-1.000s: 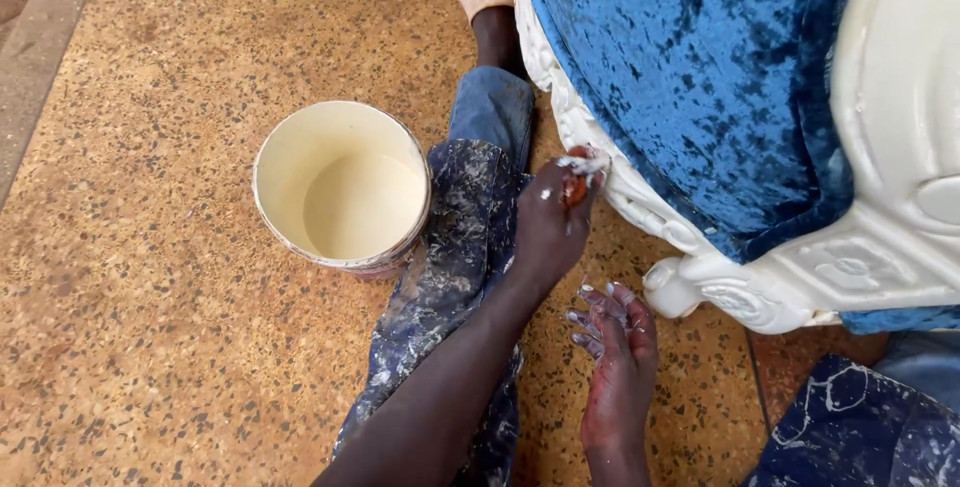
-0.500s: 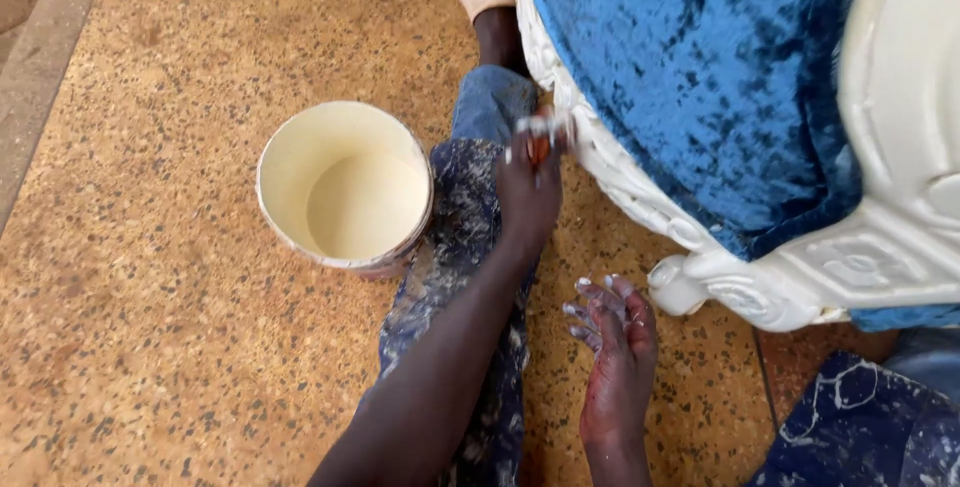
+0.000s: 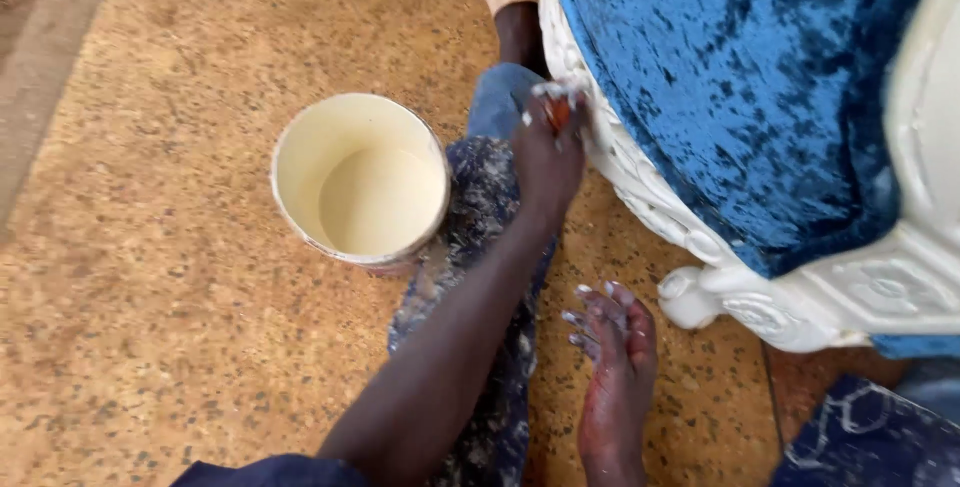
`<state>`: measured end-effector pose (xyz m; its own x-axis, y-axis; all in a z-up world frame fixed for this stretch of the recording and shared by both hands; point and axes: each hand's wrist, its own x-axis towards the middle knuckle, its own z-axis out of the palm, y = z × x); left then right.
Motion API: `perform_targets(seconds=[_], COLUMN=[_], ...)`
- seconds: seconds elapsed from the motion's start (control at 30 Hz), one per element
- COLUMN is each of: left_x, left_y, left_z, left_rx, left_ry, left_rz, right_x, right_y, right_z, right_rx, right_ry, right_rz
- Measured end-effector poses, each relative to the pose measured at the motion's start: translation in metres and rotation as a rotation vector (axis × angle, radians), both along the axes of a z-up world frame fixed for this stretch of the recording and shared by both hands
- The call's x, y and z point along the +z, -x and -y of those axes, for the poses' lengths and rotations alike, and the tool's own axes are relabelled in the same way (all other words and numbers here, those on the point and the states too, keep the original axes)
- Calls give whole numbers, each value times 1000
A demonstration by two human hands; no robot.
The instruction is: The person is painting the ornate white wooden frame of a blue velvet armchair. They use a small sponge to apply white paint to the carved details and a thin brush for precision work, dipping the sponge into a paint can as needed.
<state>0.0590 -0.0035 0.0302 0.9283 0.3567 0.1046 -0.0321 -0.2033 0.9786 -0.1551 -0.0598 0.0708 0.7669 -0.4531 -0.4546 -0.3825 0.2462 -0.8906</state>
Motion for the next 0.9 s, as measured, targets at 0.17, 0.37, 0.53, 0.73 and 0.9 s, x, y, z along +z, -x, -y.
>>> perform_targets(seconds=[0.17,0.37,0.53,0.73,0.9], left_x=[-45,0,-35,-36,-37], left_y=[-3,45,114,176,235], left_z=[-4,1,-17,-22,-25], left_rx=[-95,-135,-453,-589,-625], left_ry=[-127,123,247,389,437], left_rz=[-102,307,24,-46,-215], right_x=[-5,-18,-34,-31,-4], right_y=[-5,4,7,38,72], right_z=[-7,2,12,24,39], right_rx=[4,-54,-210,-264,-338], right_ry=[-22,-80,-35,-13,-61], right_rz=[30,125,231,345,356])
